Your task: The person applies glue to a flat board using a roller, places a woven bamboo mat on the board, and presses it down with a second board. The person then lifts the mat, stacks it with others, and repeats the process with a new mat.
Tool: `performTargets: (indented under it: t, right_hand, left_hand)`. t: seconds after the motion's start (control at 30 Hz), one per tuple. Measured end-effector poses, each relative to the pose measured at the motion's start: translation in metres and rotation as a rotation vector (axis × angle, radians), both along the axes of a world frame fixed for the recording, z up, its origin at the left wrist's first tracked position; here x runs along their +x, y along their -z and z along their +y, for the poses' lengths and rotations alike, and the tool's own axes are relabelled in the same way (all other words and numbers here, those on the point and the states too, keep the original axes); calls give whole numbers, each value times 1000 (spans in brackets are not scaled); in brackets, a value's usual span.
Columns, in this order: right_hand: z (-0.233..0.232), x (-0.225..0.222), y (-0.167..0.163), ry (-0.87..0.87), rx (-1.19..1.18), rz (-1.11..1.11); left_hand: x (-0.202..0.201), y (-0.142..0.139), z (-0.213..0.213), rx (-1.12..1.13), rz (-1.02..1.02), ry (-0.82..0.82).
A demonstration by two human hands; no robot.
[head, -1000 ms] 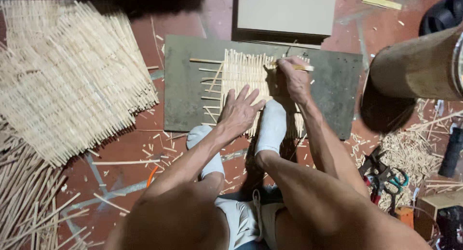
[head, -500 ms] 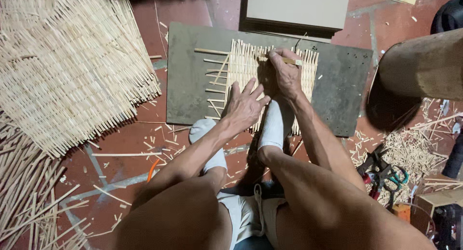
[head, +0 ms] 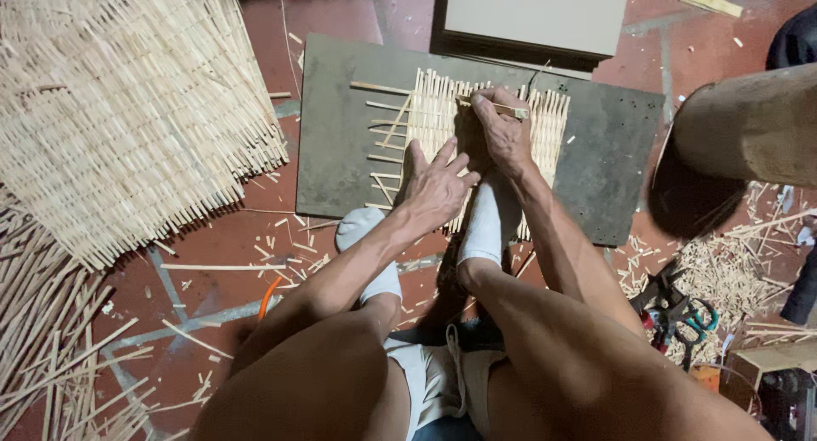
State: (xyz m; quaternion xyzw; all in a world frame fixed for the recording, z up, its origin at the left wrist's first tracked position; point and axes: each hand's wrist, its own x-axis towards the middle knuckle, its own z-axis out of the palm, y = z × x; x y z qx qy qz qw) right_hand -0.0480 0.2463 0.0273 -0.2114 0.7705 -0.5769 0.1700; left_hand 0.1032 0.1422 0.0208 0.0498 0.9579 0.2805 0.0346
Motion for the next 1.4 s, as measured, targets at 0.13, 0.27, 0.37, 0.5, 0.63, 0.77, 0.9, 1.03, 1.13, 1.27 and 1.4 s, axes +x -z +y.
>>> performTargets:
  t: [0.13,0.27,0.37,0.5,0.63,0.77,0.9,1.03,1.13,1.27,1.4]
  right_hand:
    - [-2,-6,-9,12,87,-110]
    - [-4,-8,-16,25,54,-83]
    - [-10,-4,-9,108,-33,-89]
    - [-26,4,7,52,25,-159]
    - [-35,4,9,28,30,-134]
    - [-33,3,2,-24,95,-75]
    - [-33,1,1,-28,230,-62]
    - [-35,-3,-1,-42,156,-86]
    - [-26,-4,-6,90,-88,-221]
    - [2,-1,-12,299,-216,-419]
    - [9,3,-5,126,-87,-192]
  left_hand:
    - [0,-1,-1,-4,5,10]
    - [-2,1,-2,-9,14,-9]
    - [-3,3,-2,18,96,-41]
    - [-1,4,-1,27,23,-16]
    - [0,2,-4,53,31,-31]
    - [0,1,-5,51,49,-28]
    - [0,3,-2,57,37,-26]
    - [-1,7,-2,30,-21,-12]
    - [0,11,-3,49,-14,-13]
    - [3,13,2,53,157,-43]
    - [4,7,1,-12,-61,25]
